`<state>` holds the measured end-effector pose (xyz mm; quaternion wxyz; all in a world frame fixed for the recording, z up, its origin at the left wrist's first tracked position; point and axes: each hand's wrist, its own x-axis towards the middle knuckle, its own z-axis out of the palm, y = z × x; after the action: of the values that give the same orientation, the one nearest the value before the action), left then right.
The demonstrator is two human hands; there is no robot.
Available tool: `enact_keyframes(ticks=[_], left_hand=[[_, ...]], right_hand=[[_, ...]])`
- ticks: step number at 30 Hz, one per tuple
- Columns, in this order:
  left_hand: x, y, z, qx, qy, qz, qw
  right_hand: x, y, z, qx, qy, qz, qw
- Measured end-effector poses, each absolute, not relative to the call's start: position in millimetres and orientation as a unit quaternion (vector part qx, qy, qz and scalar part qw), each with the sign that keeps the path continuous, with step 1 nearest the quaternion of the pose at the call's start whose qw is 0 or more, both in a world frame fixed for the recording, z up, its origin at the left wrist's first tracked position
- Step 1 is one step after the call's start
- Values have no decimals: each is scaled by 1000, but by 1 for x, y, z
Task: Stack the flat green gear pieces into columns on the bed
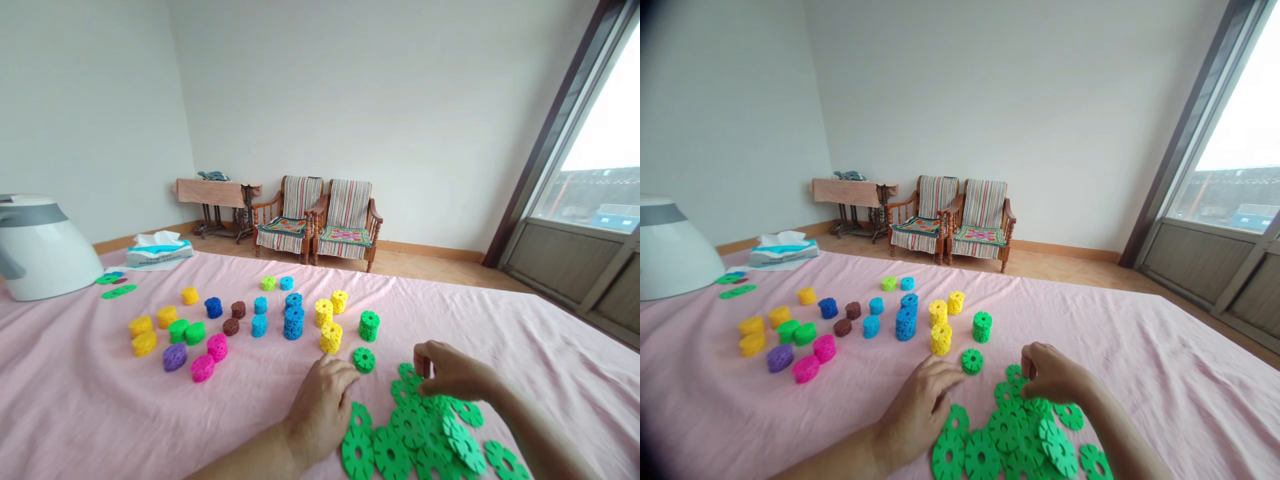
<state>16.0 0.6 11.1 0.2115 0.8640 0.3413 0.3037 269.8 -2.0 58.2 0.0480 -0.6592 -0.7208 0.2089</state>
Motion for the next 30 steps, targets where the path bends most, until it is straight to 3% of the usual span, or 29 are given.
enact_keyframes(ticks=[9, 16, 20, 24, 30], left_hand=[[15, 1, 13, 865, 338, 309, 207], [16, 2, 10, 866, 338, 306, 204], [16, 1, 11, 865, 338, 309, 204], [16, 0, 14, 865, 337, 308, 207], [15, -1, 17, 865, 341, 302, 212]], right_hand=[[271, 3, 54, -618, -707, 320, 121], [265, -12, 70, -604, -754, 258, -9], [260, -12, 63, -607, -762, 226, -9], [260, -6, 60, -609, -761, 214, 60], [243, 11, 54, -595, -663, 359, 278]])
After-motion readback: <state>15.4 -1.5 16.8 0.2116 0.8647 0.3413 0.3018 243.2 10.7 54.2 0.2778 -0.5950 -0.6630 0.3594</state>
